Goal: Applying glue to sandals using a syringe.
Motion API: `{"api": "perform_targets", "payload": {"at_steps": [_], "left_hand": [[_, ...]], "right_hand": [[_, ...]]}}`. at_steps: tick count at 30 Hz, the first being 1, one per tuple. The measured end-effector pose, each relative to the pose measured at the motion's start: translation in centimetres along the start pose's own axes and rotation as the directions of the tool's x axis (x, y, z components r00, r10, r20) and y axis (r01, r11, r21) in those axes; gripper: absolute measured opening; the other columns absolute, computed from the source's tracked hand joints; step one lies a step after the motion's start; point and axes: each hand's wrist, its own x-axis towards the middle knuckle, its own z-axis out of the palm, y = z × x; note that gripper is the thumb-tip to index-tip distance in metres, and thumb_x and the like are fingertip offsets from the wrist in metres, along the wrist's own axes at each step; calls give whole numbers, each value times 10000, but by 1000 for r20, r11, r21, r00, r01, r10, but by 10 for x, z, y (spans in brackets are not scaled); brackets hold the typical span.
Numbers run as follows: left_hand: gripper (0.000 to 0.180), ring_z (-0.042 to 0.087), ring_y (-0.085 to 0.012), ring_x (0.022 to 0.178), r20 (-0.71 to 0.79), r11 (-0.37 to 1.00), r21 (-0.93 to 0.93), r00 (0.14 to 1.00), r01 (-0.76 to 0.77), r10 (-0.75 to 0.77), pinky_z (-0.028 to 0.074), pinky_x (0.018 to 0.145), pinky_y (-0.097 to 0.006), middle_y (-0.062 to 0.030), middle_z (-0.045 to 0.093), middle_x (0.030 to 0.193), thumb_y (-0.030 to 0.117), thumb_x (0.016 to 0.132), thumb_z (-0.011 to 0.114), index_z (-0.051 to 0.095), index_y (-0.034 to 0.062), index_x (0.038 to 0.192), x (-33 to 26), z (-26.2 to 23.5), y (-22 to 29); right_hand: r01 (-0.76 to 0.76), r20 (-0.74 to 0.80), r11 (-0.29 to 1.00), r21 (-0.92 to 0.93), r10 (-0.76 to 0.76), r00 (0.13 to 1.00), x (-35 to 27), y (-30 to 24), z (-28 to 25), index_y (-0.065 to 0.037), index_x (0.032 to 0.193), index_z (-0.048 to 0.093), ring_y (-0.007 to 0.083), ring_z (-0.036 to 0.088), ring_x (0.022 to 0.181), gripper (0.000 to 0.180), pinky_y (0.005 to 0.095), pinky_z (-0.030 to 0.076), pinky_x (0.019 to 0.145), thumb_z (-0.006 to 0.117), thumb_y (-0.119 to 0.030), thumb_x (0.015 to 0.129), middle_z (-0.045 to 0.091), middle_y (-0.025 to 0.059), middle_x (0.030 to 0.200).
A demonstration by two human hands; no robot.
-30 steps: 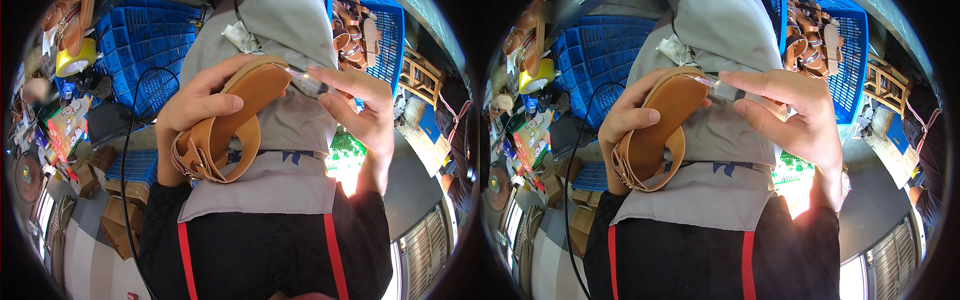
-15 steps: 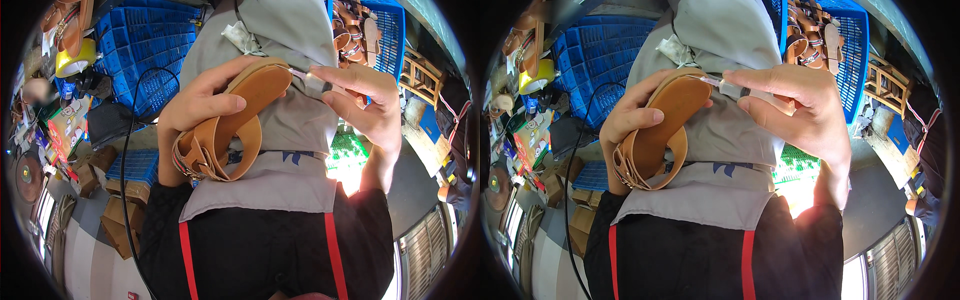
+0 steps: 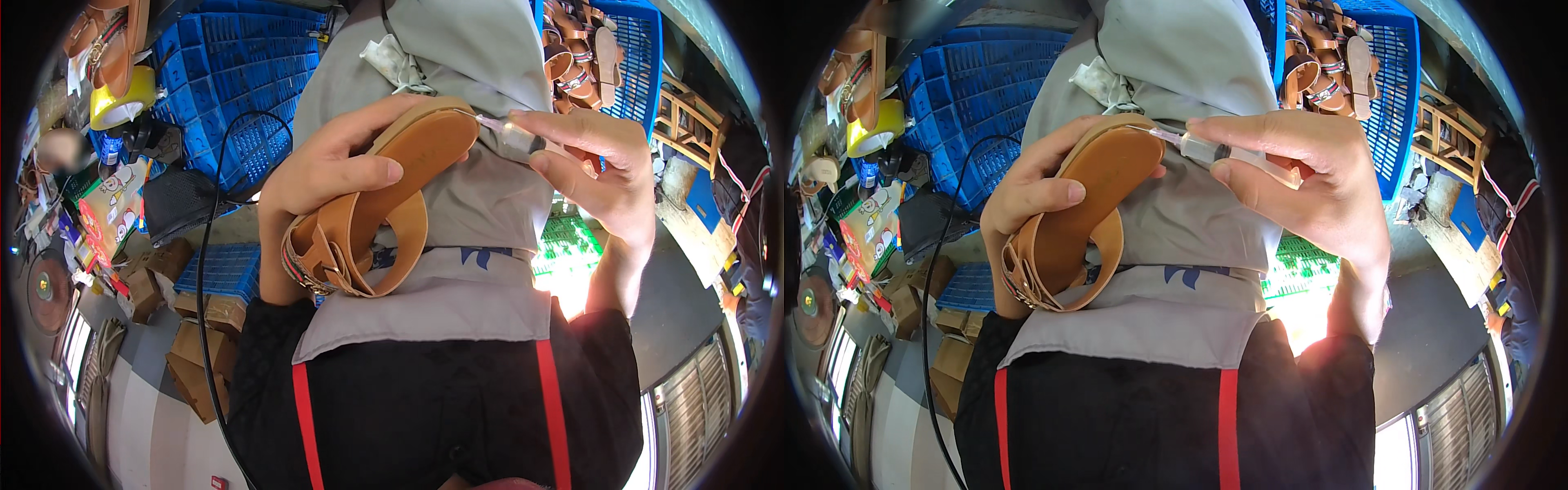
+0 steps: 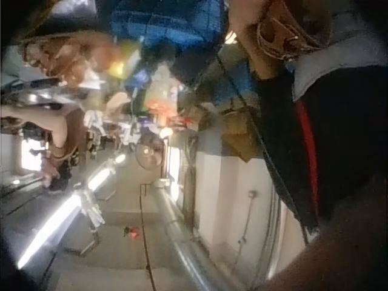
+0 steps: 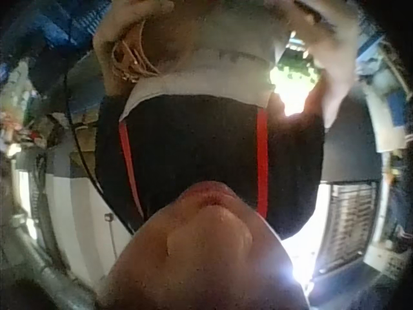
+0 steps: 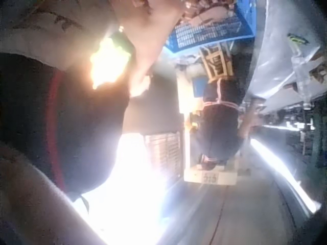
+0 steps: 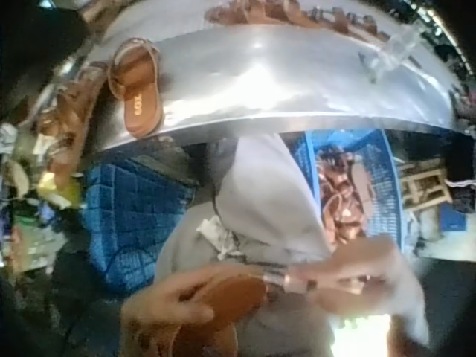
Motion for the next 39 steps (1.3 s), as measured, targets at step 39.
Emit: {"api": "perform_targets", "payload": {"at_steps": [39], "left_hand": [[793,575,-361,1238,-6,1000,18,1000,6,-6,394,1104,-402,-289,553,1329,268,773,667,411,-136,1406,1,1,0]], "right_hand": [[-145,120,981,127,130,984,-3,20,-8,5,1163,722,10,428,591,337,199,290,513,735,-33,828,666,6,781]]}}
